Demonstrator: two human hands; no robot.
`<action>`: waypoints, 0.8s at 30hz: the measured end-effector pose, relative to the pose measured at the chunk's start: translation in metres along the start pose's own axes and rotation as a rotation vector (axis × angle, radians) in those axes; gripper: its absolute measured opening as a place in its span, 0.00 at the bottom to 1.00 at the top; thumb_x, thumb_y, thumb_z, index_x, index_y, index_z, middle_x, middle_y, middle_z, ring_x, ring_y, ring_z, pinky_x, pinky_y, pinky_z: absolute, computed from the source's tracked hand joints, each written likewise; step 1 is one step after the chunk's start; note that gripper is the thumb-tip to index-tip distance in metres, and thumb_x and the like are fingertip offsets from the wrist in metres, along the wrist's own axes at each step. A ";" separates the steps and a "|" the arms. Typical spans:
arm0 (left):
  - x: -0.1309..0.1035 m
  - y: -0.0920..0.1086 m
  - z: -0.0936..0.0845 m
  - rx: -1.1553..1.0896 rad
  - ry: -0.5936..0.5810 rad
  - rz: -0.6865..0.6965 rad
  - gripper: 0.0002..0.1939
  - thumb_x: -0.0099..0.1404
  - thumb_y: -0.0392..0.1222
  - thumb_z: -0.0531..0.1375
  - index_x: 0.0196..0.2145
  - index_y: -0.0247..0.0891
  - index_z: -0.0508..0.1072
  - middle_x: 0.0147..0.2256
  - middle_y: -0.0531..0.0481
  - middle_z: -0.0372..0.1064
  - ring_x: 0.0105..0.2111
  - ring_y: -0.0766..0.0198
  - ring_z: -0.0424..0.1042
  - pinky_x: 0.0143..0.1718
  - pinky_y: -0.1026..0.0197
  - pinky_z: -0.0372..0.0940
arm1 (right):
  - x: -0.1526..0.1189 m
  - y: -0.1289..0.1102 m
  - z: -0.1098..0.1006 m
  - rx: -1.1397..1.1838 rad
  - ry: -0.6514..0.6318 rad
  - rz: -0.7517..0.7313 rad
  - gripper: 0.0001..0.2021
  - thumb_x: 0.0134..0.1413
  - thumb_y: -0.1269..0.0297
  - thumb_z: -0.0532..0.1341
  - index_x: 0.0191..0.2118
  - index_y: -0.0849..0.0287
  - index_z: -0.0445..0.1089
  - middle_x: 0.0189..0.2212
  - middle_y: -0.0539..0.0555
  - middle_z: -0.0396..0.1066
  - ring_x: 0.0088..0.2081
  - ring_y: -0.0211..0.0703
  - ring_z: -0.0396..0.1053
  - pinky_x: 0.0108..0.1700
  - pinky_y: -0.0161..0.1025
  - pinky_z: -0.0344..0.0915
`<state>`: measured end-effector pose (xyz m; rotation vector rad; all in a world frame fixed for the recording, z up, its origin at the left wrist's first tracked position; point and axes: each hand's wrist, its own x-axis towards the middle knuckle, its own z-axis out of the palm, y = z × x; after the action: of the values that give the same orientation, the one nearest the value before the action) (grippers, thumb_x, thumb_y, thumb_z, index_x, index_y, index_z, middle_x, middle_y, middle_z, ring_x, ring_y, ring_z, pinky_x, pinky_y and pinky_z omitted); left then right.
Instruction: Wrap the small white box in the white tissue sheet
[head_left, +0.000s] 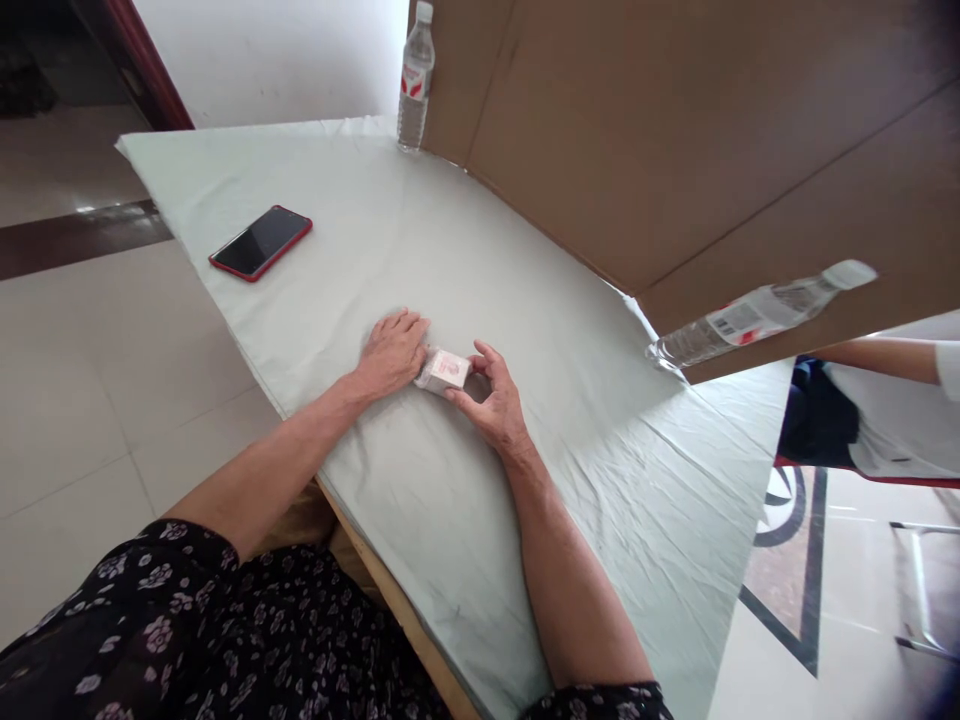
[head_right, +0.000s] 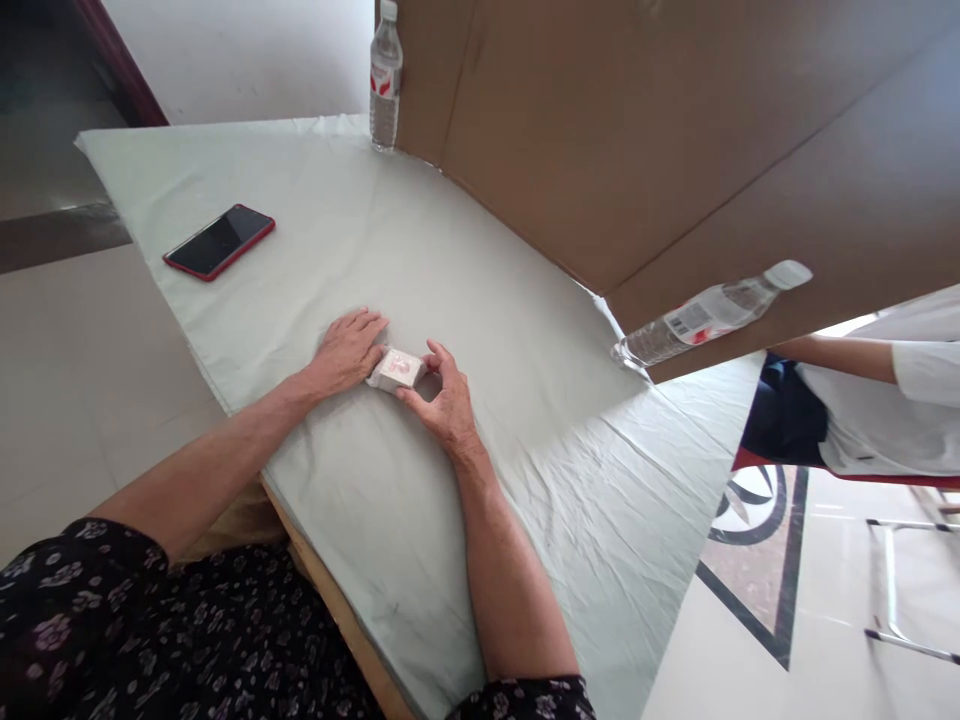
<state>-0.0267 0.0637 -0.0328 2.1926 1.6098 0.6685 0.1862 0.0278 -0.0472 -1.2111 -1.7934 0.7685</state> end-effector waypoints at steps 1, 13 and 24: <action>-0.002 -0.001 -0.001 0.041 -0.005 -0.015 0.27 0.70 0.44 0.51 0.64 0.33 0.66 0.68 0.35 0.58 0.70 0.42 0.51 0.70 0.40 0.44 | 0.000 0.000 0.000 0.000 0.002 0.002 0.40 0.46 0.53 0.72 0.65 0.49 0.60 0.47 0.55 0.74 0.50 0.51 0.72 0.60 0.55 0.63; -0.050 -0.054 -0.055 0.327 0.089 -0.323 0.35 0.71 0.59 0.48 0.68 0.35 0.60 0.72 0.33 0.47 0.72 0.32 0.38 0.68 0.31 0.37 | 0.000 -0.004 0.000 -0.017 0.008 0.031 0.39 0.46 0.54 0.72 0.65 0.49 0.62 0.48 0.55 0.74 0.52 0.52 0.71 0.62 0.56 0.61; -0.020 0.018 -0.050 -0.451 -0.223 0.062 0.46 0.59 0.46 0.60 0.72 0.37 0.51 0.72 0.37 0.49 0.71 0.43 0.48 0.70 0.41 0.48 | 0.001 -0.006 -0.001 -0.016 -0.013 -0.002 0.39 0.46 0.56 0.71 0.65 0.51 0.61 0.47 0.54 0.75 0.50 0.51 0.72 0.59 0.54 0.63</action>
<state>-0.0453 0.0384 0.0153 1.9107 1.1526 0.6965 0.1840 0.0270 -0.0420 -1.2174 -1.8142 0.7642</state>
